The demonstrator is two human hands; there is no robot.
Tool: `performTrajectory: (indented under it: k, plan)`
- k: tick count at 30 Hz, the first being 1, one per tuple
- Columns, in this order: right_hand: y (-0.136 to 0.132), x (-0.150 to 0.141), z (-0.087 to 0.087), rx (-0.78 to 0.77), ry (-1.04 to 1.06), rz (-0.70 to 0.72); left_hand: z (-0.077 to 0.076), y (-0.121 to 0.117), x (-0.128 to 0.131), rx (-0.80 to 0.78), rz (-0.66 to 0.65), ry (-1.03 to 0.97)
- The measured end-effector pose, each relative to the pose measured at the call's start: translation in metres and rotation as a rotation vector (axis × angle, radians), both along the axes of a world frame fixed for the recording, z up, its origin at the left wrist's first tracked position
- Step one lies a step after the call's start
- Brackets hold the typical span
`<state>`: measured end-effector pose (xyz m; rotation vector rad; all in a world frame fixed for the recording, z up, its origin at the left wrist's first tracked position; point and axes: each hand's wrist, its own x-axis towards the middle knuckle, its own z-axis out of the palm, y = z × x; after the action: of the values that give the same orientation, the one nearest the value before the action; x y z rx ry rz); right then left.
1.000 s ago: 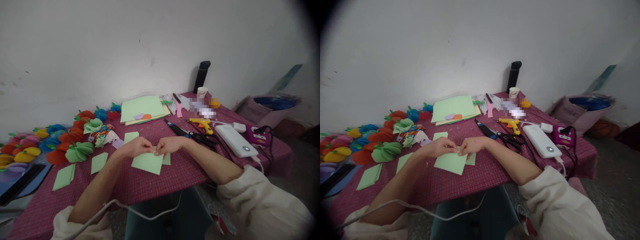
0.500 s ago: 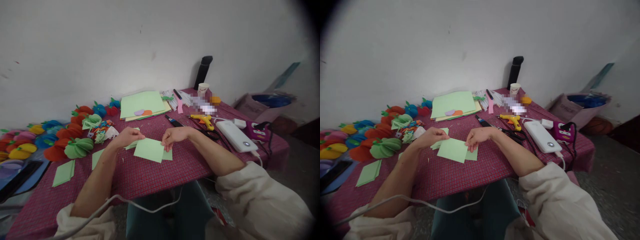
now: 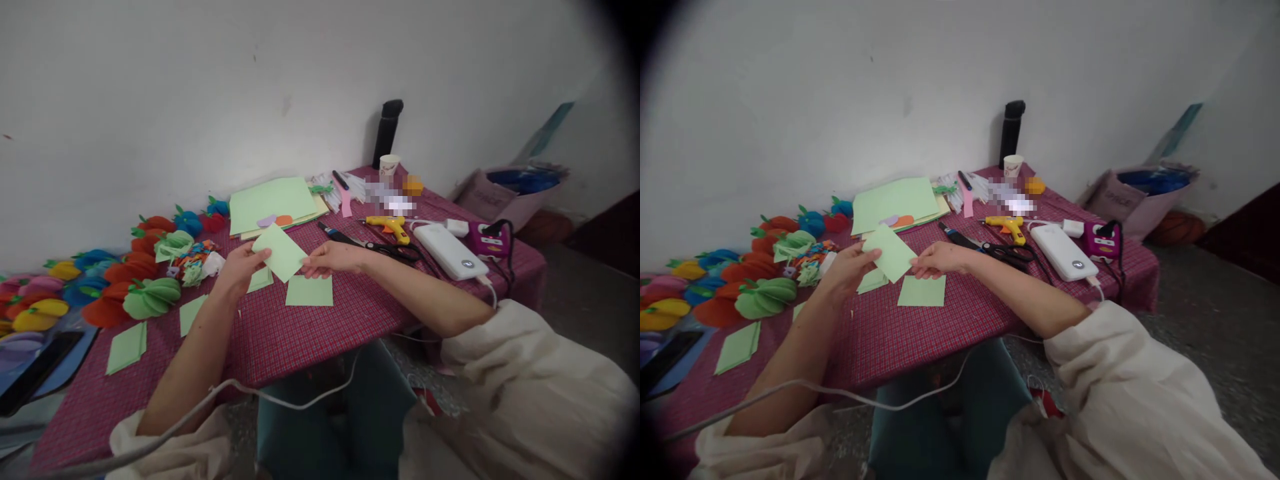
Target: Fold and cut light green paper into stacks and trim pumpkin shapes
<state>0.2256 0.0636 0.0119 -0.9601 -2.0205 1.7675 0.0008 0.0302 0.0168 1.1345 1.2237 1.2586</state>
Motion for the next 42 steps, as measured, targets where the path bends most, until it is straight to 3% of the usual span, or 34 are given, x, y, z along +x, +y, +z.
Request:
performTrajectory:
  k: [5, 10, 18, 23, 27, 33, 36, 39, 42]
  plan:
    - [-0.009, 0.003, -0.001, 0.57, -0.374, -0.018, 0.001, 0.001, -0.017, 0.051, 0.22, -0.04]
    - [-0.021, -0.014, -0.007, 0.824, -0.695, 0.04, -0.003, 0.001, -0.034, 0.156, 0.325, -0.095]
    - [-0.011, -0.024, -0.005, 0.724, -0.814, 0.225, -0.004, -0.001, -0.046, 0.222, 0.349, -0.176]
    - [-0.007, -0.023, -0.007, 0.761, -0.733, 0.291, 0.0, -0.004, -0.046, 0.196, 0.32, -0.199]
    - [0.002, -0.02, -0.008, 0.746, -0.652, 0.196, 0.002, -0.008, -0.041, 0.172, 0.272, -0.218]
    - [0.025, -0.015, 0.0, 0.748, -0.711, -0.15, 0.0, -0.012, -0.025, 0.091, 0.181, -0.178]
    - [0.02, -0.016, 0.005, 0.749, -0.537, -0.322, -0.005, -0.013, -0.017, 0.071, 0.117, -0.144]
    - [0.005, -0.022, 0.006, 0.517, -0.185, -0.204, -0.012, -0.014, -0.008, 0.076, 0.067, -0.093]
    - [-0.008, -0.031, 0.0, 0.396, -0.088, -0.148, -0.015, -0.016, -0.003, 0.015, 0.01, 0.001]
